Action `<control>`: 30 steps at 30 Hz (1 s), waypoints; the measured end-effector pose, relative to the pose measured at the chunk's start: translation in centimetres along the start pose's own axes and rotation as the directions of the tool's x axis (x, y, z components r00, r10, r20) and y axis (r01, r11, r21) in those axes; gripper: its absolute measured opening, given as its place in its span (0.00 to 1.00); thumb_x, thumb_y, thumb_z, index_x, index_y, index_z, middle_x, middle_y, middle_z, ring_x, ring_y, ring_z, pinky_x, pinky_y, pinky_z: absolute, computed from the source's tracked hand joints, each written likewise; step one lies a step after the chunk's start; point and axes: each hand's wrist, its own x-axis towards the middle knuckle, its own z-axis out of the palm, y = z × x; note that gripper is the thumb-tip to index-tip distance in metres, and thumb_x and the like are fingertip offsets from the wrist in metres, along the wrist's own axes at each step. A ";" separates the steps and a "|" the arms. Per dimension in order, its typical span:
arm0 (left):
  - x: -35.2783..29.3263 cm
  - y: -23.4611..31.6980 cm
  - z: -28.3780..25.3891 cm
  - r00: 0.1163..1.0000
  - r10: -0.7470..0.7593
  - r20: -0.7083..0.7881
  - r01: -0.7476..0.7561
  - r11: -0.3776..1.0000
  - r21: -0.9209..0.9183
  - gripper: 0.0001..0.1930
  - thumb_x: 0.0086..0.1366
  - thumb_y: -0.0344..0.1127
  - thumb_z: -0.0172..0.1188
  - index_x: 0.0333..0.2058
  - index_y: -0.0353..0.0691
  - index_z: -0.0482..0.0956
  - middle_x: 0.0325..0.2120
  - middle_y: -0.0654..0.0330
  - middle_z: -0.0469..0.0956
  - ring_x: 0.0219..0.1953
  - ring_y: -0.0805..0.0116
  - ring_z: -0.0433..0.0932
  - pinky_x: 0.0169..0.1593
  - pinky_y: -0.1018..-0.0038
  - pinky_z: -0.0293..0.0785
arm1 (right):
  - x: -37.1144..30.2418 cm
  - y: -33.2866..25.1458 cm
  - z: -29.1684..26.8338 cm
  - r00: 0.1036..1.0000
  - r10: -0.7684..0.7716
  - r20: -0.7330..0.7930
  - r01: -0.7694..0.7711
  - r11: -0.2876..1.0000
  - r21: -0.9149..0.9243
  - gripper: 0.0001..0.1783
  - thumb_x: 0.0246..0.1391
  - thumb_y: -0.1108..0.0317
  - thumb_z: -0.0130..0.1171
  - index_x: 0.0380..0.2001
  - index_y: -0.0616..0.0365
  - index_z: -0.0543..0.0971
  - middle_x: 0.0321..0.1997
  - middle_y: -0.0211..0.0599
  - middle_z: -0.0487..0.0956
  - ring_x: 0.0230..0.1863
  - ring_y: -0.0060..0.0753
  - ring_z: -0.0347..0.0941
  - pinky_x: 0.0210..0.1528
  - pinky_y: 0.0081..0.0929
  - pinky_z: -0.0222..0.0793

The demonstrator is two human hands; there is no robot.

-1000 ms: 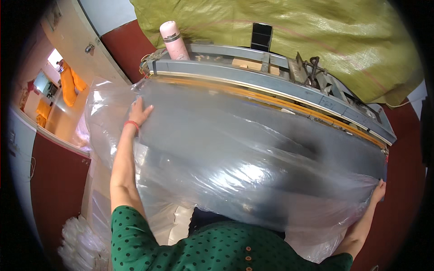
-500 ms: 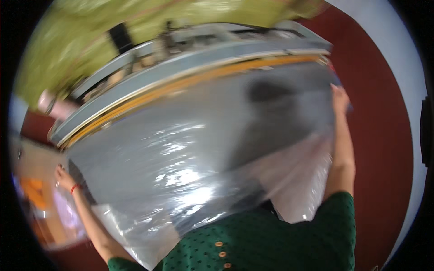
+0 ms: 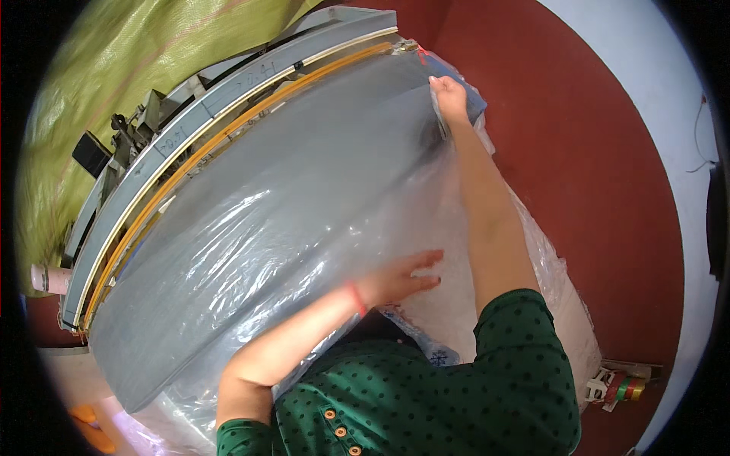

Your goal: The recorder is using an industrial heat sealing machine to seal large plastic bags.

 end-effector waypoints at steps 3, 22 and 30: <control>3.2 -3.5 -1.2 0.918 -0.266 -0.295 0.332 0.920 0.206 0.28 0.57 0.44 0.53 0.52 0.33 0.58 0.49 0.45 0.63 0.48 0.56 0.66 0.50 0.70 0.62 | -0.2 0.1 -0.2 1.000 -0.004 -0.026 0.005 1.000 0.031 0.14 0.46 0.62 0.57 0.18 0.63 0.72 0.15 0.27 0.68 0.21 0.18 0.60 0.26 0.20 0.60; 7.7 -4.1 0.1 0.994 -0.106 -0.016 0.098 0.963 -0.252 0.10 0.55 0.33 0.53 0.34 0.34 0.74 0.26 0.62 0.73 0.32 0.75 0.70 0.37 0.79 0.65 | 0.0 0.9 -0.5 0.998 0.062 -0.023 -0.053 0.955 0.293 0.14 0.48 0.64 0.55 0.18 0.64 0.73 0.16 0.22 0.67 0.20 0.15 0.59 0.24 0.17 0.58; 10.5 -3.9 -0.4 0.907 0.235 -0.349 -0.108 0.932 0.346 0.16 0.58 0.37 0.51 0.46 0.40 0.69 0.46 0.55 0.69 0.50 0.65 0.65 0.53 0.74 0.59 | -0.4 0.2 0.4 0.992 0.045 -0.121 -0.011 0.964 0.265 0.13 0.49 0.63 0.55 0.18 0.62 0.74 0.16 0.20 0.66 0.19 0.13 0.57 0.22 0.16 0.55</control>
